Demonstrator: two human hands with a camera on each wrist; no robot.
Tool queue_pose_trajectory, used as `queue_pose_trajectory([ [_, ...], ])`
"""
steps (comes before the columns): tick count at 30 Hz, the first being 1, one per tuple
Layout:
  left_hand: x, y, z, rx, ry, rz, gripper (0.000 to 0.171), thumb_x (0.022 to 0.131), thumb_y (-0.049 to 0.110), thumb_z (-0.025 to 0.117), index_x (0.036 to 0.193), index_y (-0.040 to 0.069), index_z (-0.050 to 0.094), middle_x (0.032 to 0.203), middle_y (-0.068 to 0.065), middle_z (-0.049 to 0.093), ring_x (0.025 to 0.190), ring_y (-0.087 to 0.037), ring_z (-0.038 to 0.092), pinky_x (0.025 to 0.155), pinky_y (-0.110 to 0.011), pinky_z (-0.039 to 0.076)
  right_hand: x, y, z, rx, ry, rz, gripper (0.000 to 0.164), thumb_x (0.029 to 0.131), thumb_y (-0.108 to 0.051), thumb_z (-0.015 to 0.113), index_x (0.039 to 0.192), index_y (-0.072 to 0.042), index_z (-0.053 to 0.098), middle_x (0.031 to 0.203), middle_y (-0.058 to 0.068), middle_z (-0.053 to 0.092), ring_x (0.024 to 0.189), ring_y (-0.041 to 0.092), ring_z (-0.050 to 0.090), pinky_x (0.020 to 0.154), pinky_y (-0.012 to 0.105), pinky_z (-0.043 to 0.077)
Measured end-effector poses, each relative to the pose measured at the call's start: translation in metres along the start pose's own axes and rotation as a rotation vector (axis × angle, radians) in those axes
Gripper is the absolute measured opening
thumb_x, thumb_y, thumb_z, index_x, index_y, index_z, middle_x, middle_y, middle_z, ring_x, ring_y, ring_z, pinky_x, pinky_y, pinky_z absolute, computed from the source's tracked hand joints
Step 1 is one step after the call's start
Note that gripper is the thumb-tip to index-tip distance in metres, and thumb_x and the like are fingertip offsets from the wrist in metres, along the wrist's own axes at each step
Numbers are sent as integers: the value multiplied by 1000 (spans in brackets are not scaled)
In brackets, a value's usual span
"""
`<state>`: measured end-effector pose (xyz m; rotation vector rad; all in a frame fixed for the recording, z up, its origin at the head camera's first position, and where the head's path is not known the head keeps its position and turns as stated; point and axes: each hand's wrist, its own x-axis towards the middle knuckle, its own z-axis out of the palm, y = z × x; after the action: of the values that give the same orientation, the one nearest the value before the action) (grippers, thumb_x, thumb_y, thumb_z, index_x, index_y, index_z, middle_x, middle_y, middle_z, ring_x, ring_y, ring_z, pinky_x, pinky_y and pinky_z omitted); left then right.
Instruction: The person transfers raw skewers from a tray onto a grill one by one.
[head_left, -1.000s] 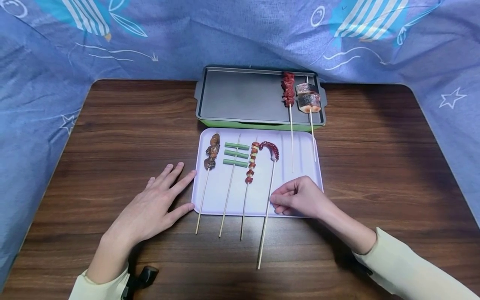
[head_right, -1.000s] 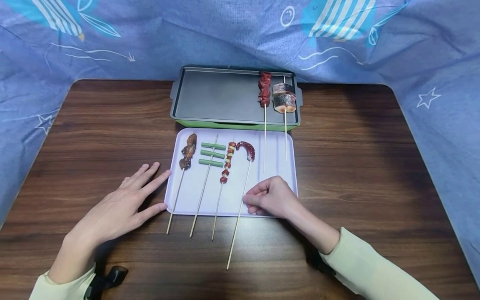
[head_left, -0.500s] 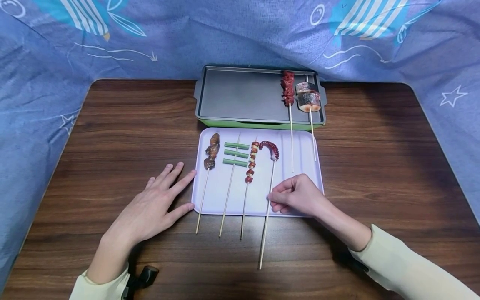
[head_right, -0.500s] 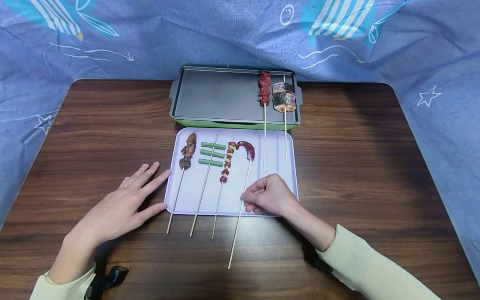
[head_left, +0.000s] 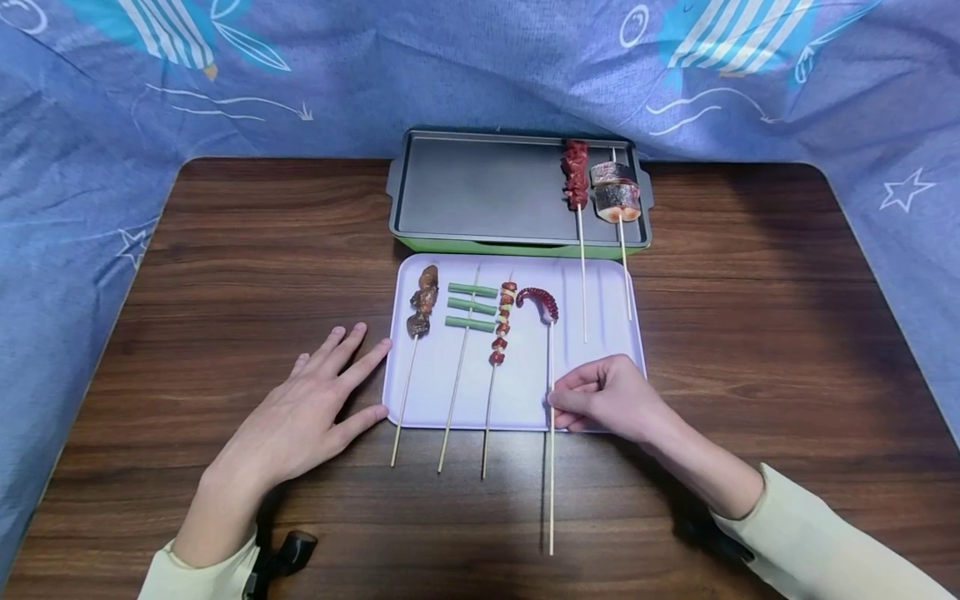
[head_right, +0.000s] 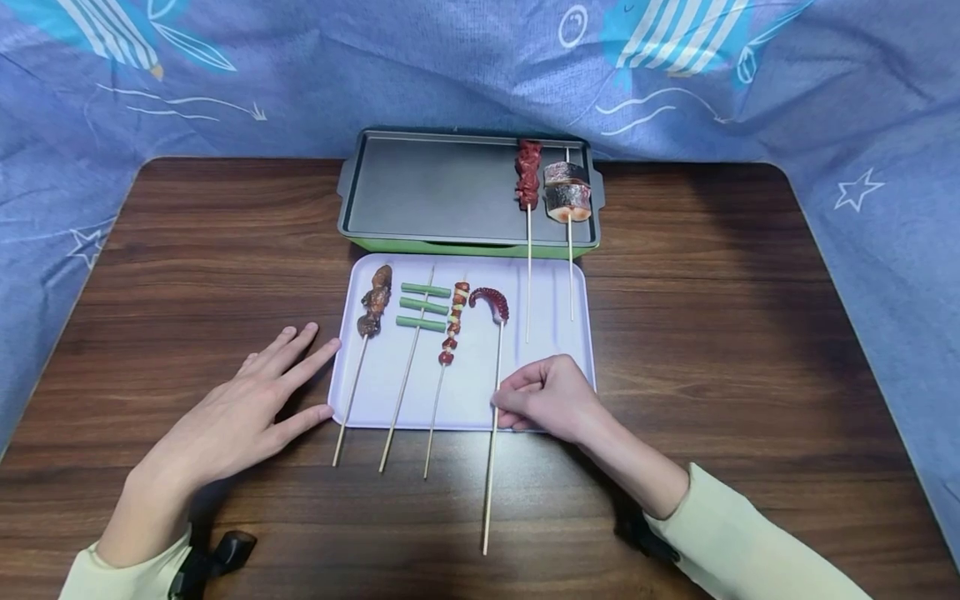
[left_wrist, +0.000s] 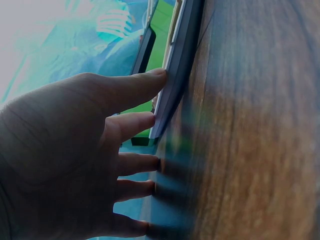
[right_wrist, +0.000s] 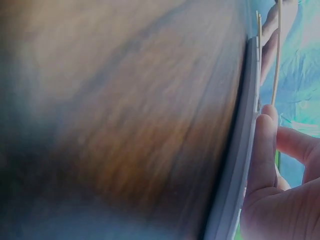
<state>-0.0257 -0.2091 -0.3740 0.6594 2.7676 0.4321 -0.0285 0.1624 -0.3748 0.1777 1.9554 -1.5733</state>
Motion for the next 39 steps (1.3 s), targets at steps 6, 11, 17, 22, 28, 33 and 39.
queue_pose_trajectory([
  [6,0,0,-1,-2,-9,-1,72,97,58,47,158,29,21,162,-14,16,147,-39,13,105,-71,23,-11,-2,0,8,-31,-42,21,89,-3,69,99,16,67,76,16,72,67,16,71,64,31,59],
  [11,0,0,-1,3,0,7,72,98,58,47,158,29,21,162,-14,16,147,-39,13,105,-71,24,-23,-6,2,-10,-50,-79,22,89,-4,70,99,16,67,78,17,72,68,18,71,65,33,59],
  [17,0,-1,0,7,7,6,72,97,58,49,158,30,21,162,-13,17,147,-38,13,105,-70,24,-34,-19,5,-35,-78,-143,22,89,-5,70,98,15,67,81,17,72,69,21,72,65,35,59],
  [22,0,-1,2,6,15,10,71,97,57,50,157,30,22,162,-12,18,147,-37,13,105,-70,25,-41,-35,4,-61,-83,-209,21,89,-4,70,98,15,68,79,16,72,69,22,72,64,36,59],
  [28,0,-2,2,3,7,16,71,98,58,46,158,29,21,162,-13,17,147,-38,13,104,-71,24,-40,-58,-2,-90,-40,-230,19,89,-4,71,98,13,69,80,16,72,71,28,72,66,39,59],
  [33,0,-2,3,4,7,14,71,98,59,45,158,30,21,162,-13,17,147,-37,12,105,-70,24,-34,-78,-10,-146,20,-257,17,89,-5,72,98,9,71,81,14,73,71,29,72,66,38,59],
  [39,0,-2,3,9,7,14,72,98,59,45,158,30,20,162,-13,16,148,-37,12,105,-70,23,-22,-100,-23,-114,62,-292,25,89,-4,72,103,15,67,81,15,73,70,25,73,67,41,59],
])
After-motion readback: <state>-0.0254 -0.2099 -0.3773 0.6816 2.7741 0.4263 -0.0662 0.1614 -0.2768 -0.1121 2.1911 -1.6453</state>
